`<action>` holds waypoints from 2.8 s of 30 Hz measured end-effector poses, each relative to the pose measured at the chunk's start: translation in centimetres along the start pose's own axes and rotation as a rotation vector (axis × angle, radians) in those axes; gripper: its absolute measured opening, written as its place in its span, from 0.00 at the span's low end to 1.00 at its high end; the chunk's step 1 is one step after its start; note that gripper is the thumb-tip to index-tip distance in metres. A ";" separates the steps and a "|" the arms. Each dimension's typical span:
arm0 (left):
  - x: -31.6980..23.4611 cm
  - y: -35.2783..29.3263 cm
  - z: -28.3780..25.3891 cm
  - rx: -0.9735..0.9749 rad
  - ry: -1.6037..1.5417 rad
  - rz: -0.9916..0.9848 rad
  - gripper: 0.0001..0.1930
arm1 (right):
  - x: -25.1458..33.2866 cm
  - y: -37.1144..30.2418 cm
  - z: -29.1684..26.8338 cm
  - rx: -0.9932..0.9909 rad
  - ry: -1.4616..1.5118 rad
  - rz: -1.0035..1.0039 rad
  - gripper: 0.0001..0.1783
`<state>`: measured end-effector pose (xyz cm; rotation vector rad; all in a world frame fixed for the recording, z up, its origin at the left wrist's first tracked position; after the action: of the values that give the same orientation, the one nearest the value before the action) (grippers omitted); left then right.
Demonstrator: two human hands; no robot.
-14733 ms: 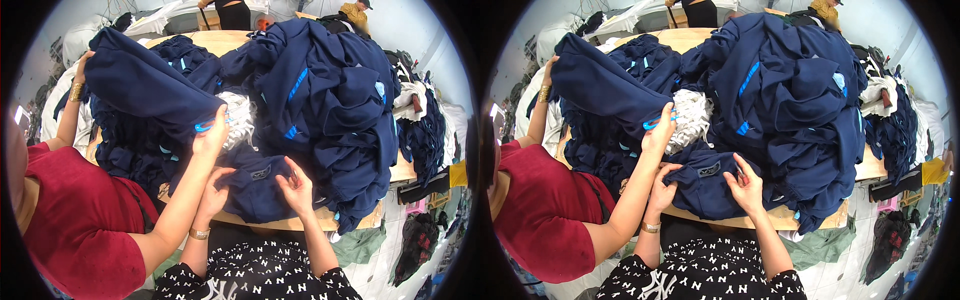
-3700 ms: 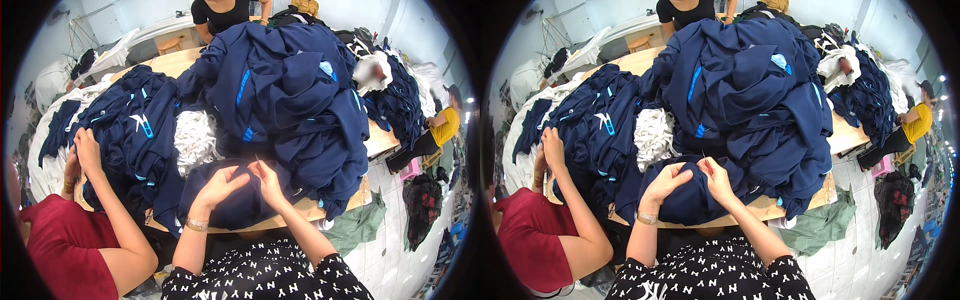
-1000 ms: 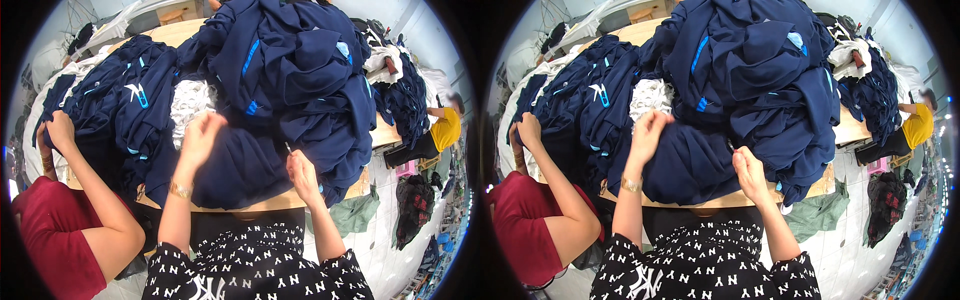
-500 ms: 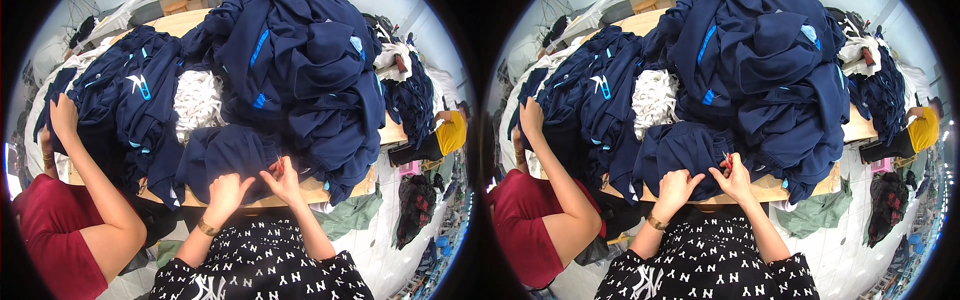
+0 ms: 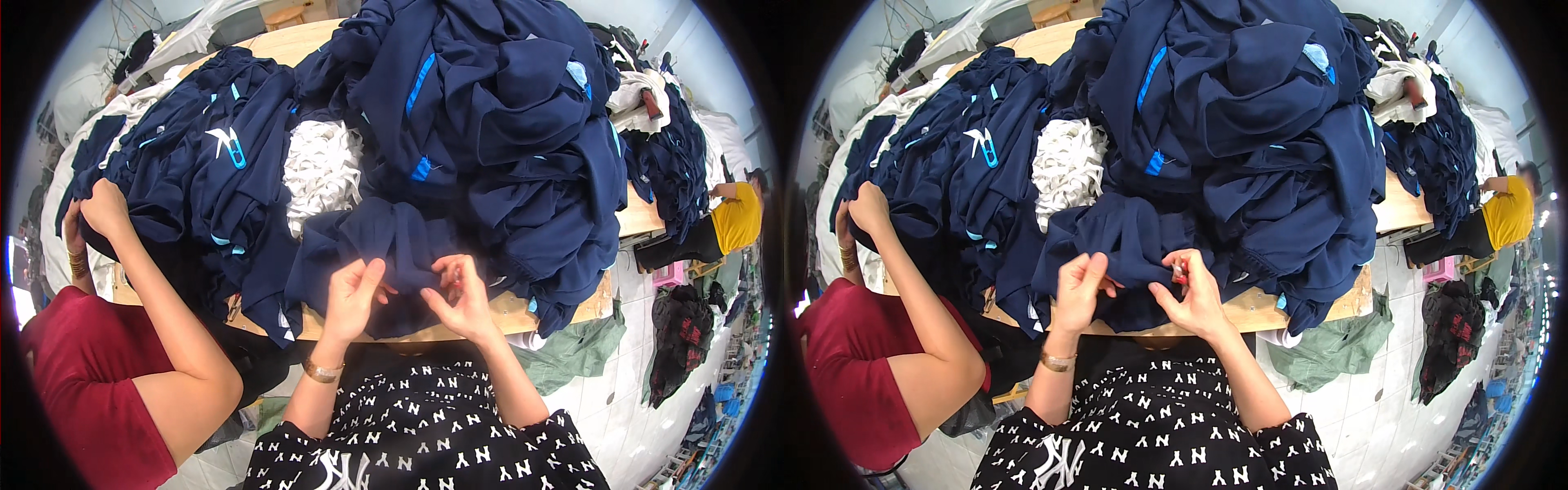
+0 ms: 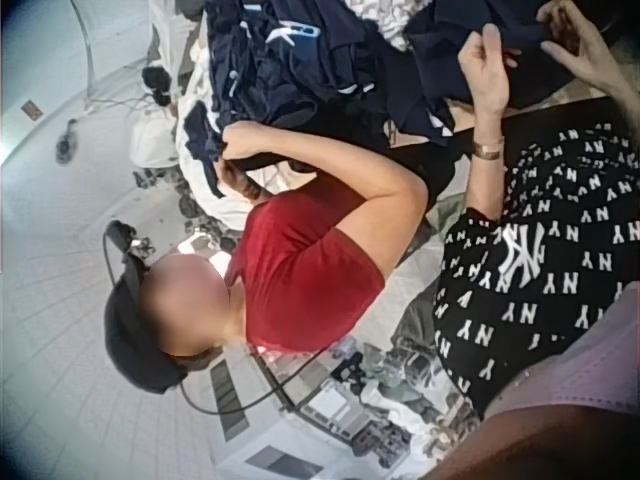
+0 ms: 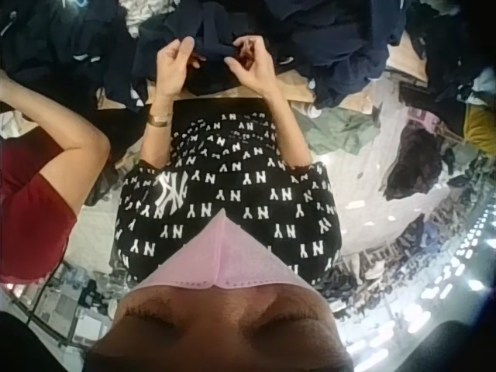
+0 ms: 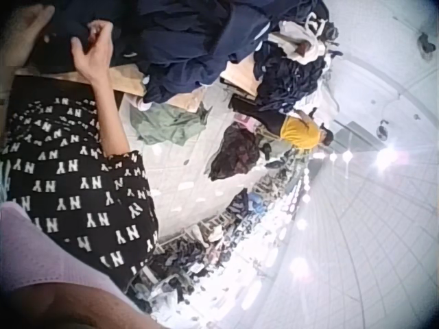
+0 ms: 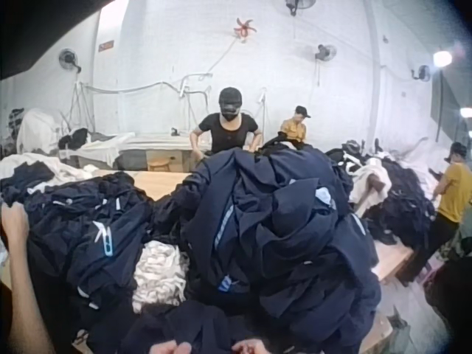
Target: The person trims loose threads from garments using thread snips while turning and holding the clothing by hand.
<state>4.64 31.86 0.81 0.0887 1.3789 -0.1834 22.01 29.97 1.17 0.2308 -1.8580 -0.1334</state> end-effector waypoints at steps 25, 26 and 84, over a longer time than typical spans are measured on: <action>0.9 -0.4 -8.3 -0.368 1.081 -0.055 0.19 | -3.5 1.9 2.1 -0.179 -0.211 0.029 0.18; -0.3 -0.6 -8.8 -0.416 0.942 0.024 0.16 | -2.5 2.0 1.8 -0.196 -0.091 0.013 0.16; -0.9 1.4 -4.1 -0.365 1.018 0.250 0.13 | 3.6 1.8 6.0 0.157 -0.579 -0.520 0.20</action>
<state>0.72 34.05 0.84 0.0460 2.3698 0.3837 15.10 30.76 3.14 0.8573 -2.3452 -0.4497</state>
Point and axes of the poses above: each hand's wrist, its own y-axis towards the middle knuckle, its own z-axis out of the palm, x = y × z, the point moved 9 cm from there along y, towards the middle knuckle, and after that the axes turned 2 degrees about x, right-handed, at the moved point
